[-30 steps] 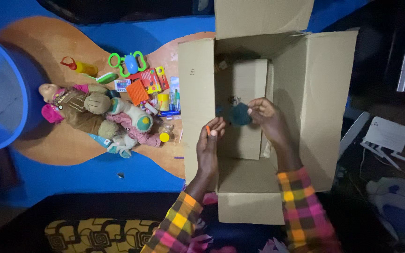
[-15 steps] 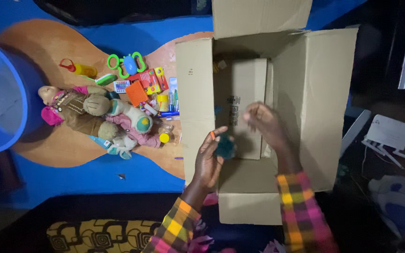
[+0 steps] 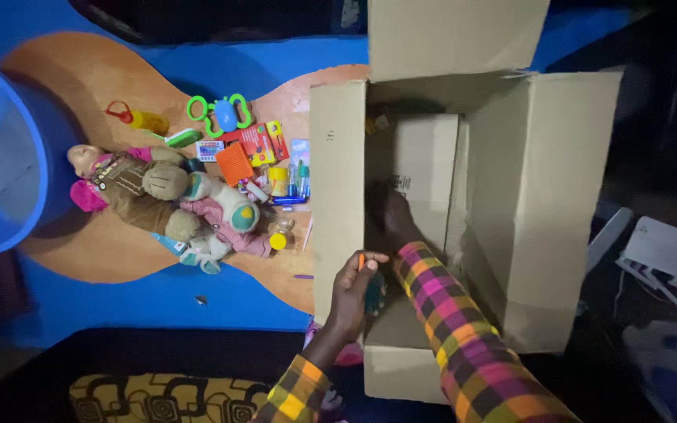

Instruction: The person unpacks a cardboard box filled with various toys and items, placing them one by one onto a wooden table. The items include a stuffed bunny, a doll, a toy truck, and several small plastic toys and containers.

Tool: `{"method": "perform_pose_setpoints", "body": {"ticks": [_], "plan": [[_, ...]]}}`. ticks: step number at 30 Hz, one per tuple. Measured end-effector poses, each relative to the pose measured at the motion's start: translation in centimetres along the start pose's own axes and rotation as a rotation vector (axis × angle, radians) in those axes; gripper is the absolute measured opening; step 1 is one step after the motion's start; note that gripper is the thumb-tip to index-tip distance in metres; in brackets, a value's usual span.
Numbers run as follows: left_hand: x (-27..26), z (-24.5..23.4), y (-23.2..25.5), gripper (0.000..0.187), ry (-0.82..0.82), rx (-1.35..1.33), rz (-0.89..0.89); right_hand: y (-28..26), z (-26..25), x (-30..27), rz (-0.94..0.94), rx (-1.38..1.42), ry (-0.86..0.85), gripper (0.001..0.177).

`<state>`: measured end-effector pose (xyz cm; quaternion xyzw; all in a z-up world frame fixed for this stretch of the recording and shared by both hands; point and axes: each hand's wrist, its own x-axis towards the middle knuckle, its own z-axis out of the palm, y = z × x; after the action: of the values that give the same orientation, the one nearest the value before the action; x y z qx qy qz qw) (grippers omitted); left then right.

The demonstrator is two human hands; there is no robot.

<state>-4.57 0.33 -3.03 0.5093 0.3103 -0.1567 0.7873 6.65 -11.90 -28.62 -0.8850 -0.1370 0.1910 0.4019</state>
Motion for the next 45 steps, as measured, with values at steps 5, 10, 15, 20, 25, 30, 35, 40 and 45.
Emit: {"method": "perform_pose_setpoints", "body": {"ticks": [5,10,15,20,25,30,35,40,45], "plan": [[-0.4,0.1,1.2,0.026,0.005,-0.155,-0.114,0.8,-1.3,-0.5,0.188,-0.16,-0.012,0.022],[-1.0,1.6,2.5,0.036,0.094,-0.145,-0.159,-7.3,-10.9,-0.5,0.465,0.509,-0.104,0.021],[-0.5,2.8,3.6,0.047,0.068,-0.113,-0.027,-16.6,-19.3,-4.3,0.404,0.903,-0.141,0.029],[-0.1,3.1,4.7,0.044,-0.033,-0.194,-0.004,-19.5,-21.3,-7.3,0.191,0.897,-0.233,0.026],[0.1,2.1,4.0,0.032,-0.006,-0.174,0.005,-19.1,-21.4,-6.4,0.255,0.732,-0.351,0.016],[0.5,1.0,3.7,0.027,0.032,-0.267,-0.03,-13.9,-17.8,-2.2,0.412,0.726,-0.11,0.018],[-0.5,-0.1,3.4,0.029,0.078,-0.257,-0.112,-5.5,-9.5,4.7,0.202,0.282,0.146,0.021],[-1.1,-1.1,1.9,0.034,0.024,-0.166,-0.096,-1.1,-4.9,9.7,-0.102,-0.159,0.31,0.047],[-1.3,-1.4,1.0,0.034,0.003,-0.155,-0.108,-0.3,-3.8,13.4,0.338,0.158,0.246,0.045]]}}
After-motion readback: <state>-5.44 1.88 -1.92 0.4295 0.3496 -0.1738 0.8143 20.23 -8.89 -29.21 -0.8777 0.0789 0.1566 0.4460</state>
